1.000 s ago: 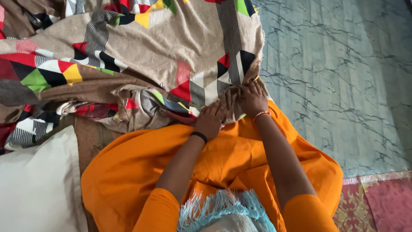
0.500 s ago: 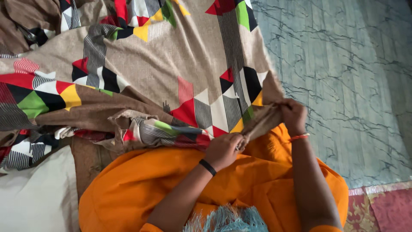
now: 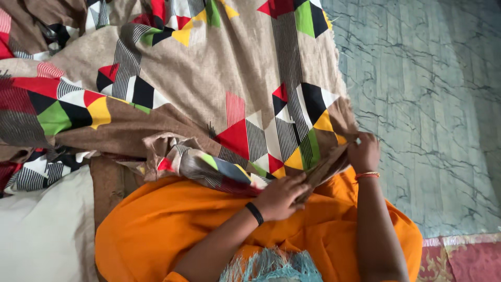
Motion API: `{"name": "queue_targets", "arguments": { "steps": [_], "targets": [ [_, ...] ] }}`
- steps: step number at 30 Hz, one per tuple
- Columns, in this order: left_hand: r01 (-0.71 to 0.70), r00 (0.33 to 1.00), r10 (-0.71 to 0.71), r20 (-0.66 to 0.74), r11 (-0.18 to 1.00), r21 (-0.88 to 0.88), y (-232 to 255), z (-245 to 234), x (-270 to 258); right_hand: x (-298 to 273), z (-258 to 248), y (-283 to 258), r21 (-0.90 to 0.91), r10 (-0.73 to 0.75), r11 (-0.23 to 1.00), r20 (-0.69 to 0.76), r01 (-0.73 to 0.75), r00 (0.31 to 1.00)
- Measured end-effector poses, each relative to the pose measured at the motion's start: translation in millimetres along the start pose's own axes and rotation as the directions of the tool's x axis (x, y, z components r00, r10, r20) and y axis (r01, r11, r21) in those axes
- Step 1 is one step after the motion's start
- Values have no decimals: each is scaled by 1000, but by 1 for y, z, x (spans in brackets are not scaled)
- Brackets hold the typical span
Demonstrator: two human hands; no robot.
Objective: The person folds a patterned blanket on a bed, then picks up and places two white pillows at the head of the bed. The person continues to smooth and fold the blanket over the mattress.
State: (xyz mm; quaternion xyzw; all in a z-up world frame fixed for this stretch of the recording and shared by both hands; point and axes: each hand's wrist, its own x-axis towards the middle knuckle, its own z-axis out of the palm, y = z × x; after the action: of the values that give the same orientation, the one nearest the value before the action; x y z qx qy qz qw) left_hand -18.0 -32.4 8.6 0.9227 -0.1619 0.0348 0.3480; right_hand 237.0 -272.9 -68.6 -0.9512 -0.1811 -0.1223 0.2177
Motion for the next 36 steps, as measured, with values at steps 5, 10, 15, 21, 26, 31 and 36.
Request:
{"name": "queue_targets", "arguments": {
  "steps": [5, 10, 15, 21, 26, 31, 36],
  "targets": [
    [84, 962, -66, -264, 995, 55, -54, -21, 22, -5, -15, -113, -298, -231, 923, 82, 246, 969],
    [423, 889, -368, -274, 887, 182, -161, -37, 53, 12, 33, -217, -43, -239, 962, 335, 268, 911],
    [600, 794, -482, -370, 716, 357, -244, -52, 64, 57, 109, -264, 35, -320, 937, 477, 346, 819],
    [643, 750, -465, -470, 679, 354, -285, -55, 55, 80, 161, -264, 45, -299, 948, 458, 315, 837],
    [639, 753, -463, -468, 684, 352, -285, -60, 56, 80, 160, -264, 4, -351, 927, 368, 376, 861],
    [619, 769, -453, -451, 703, 350, -283, -52, 43, 61, 162, -264, -42, -272, 953, 323, 300, 907],
    [636, 771, -552, -318, 690, 344, -226, -18, -10, -14, 129, -253, -100, -204, 957, 437, 272, 876]
  ]
}}
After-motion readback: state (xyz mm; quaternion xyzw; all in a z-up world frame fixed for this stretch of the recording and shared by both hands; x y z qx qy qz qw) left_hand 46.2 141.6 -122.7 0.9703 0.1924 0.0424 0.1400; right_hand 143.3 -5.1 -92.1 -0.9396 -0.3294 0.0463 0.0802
